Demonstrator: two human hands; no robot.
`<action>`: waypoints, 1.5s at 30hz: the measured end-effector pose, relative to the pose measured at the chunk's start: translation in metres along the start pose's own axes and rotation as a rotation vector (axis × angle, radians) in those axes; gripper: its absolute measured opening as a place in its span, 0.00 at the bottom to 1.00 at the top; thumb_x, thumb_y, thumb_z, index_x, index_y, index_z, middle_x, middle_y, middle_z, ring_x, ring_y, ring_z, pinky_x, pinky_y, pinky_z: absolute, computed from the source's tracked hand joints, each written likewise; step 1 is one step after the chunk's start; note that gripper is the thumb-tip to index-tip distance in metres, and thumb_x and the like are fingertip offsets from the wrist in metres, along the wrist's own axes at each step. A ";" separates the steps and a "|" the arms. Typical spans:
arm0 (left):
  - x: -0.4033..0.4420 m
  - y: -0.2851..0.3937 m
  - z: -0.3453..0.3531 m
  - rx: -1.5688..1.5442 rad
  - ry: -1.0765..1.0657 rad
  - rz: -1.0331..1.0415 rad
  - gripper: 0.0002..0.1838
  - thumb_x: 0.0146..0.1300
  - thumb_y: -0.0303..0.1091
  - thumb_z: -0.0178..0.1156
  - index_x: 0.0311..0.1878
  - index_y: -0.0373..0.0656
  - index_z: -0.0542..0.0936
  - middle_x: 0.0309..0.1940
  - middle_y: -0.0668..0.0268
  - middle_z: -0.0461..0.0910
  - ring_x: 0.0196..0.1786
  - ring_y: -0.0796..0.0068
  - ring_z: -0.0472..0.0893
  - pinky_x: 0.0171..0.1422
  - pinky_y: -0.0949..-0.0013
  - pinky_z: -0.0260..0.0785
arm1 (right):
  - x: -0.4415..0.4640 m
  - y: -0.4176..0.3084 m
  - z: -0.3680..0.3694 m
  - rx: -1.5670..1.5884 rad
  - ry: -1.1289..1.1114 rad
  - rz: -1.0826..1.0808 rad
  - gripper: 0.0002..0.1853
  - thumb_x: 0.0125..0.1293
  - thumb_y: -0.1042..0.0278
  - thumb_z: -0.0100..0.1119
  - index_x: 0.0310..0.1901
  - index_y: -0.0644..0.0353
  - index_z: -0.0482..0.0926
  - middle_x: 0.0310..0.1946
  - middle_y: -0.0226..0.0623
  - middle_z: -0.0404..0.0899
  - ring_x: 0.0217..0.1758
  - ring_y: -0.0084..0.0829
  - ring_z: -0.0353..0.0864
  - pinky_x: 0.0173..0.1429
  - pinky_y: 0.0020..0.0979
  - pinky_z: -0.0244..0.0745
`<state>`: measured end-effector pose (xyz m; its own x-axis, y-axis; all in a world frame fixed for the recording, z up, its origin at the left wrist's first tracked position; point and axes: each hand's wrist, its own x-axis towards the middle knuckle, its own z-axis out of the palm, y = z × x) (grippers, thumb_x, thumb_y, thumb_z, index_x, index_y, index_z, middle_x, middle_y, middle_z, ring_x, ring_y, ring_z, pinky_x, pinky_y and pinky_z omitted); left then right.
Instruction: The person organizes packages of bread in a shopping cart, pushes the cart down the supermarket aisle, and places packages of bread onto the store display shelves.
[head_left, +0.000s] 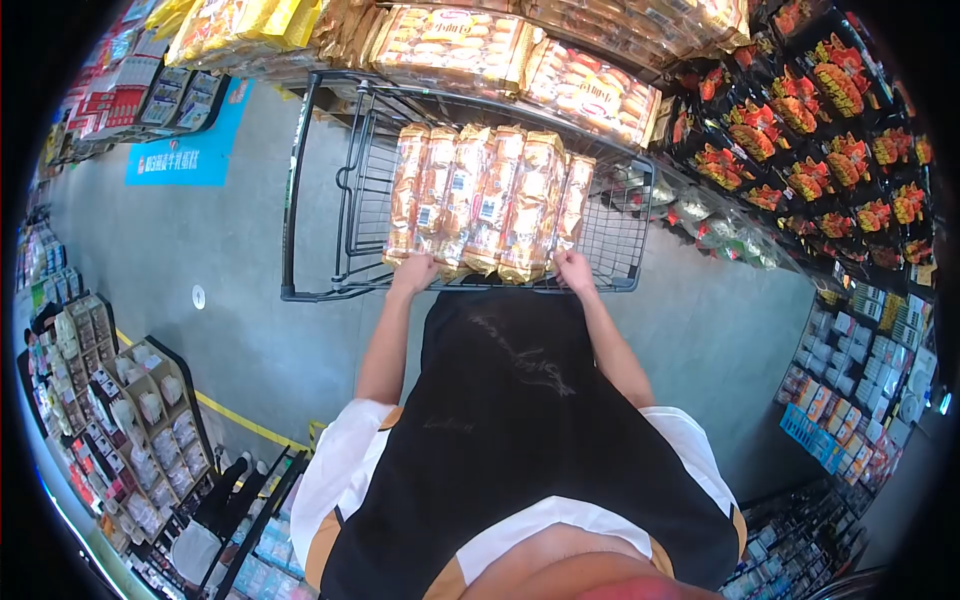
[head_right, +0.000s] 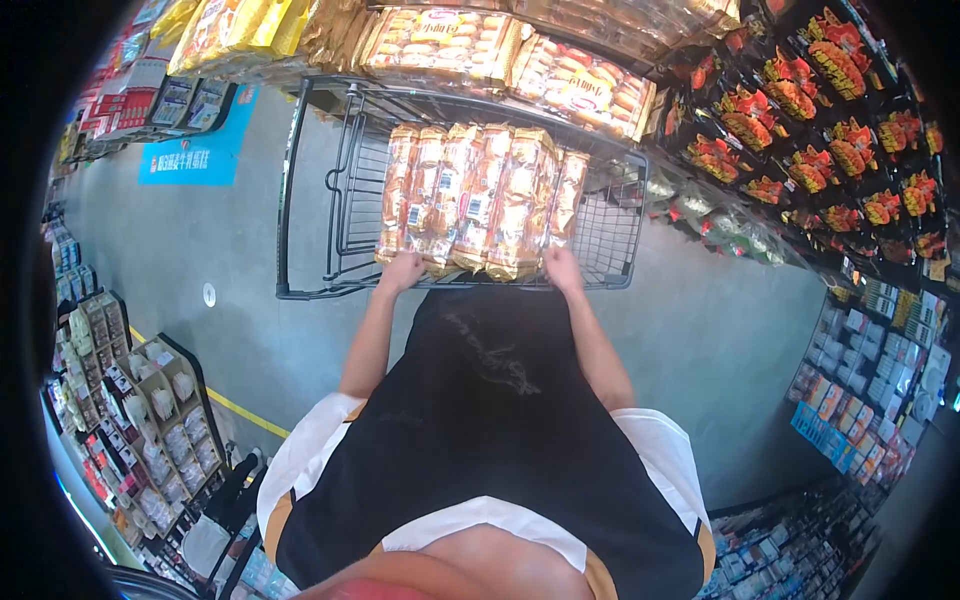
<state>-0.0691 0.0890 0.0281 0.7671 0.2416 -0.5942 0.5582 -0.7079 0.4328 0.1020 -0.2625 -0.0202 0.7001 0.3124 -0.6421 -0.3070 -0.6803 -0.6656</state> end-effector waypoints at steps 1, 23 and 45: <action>-0.013 0.009 -0.007 -0.057 0.029 0.032 0.15 0.61 0.40 0.50 0.36 0.38 0.79 0.36 0.48 0.81 0.42 0.49 0.81 0.46 0.52 0.72 | 0.031 0.008 0.004 -0.017 0.037 -0.100 0.13 0.69 0.63 0.48 0.30 0.62 0.75 0.18 0.32 0.77 0.17 0.22 0.74 0.23 0.25 0.69; -0.177 0.012 0.045 -0.892 0.620 -0.373 0.11 0.67 0.37 0.55 0.36 0.38 0.77 0.22 0.64 0.78 0.27 0.75 0.78 0.34 0.70 0.69 | 0.234 -0.323 -0.018 0.063 -0.057 -0.054 0.30 0.68 0.38 0.48 0.51 0.64 0.69 0.34 0.42 0.77 0.25 0.35 0.80 0.23 0.34 0.78; 0.011 0.196 0.029 -2.016 0.233 0.152 0.38 0.68 0.54 0.54 0.74 0.54 0.50 0.64 0.61 0.64 0.54 0.65 0.75 0.57 0.59 0.71 | -0.073 -0.161 -0.004 0.353 -0.363 -0.587 0.22 0.74 0.63 0.43 0.23 0.64 0.75 0.17 0.35 0.77 0.20 0.25 0.78 0.25 0.26 0.74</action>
<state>0.0399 -0.0667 0.0865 0.7583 0.4430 -0.4783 -0.1403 0.8274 0.5439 0.1030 -0.1786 0.1351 0.5748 0.7958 -0.1903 -0.1807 -0.1034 -0.9781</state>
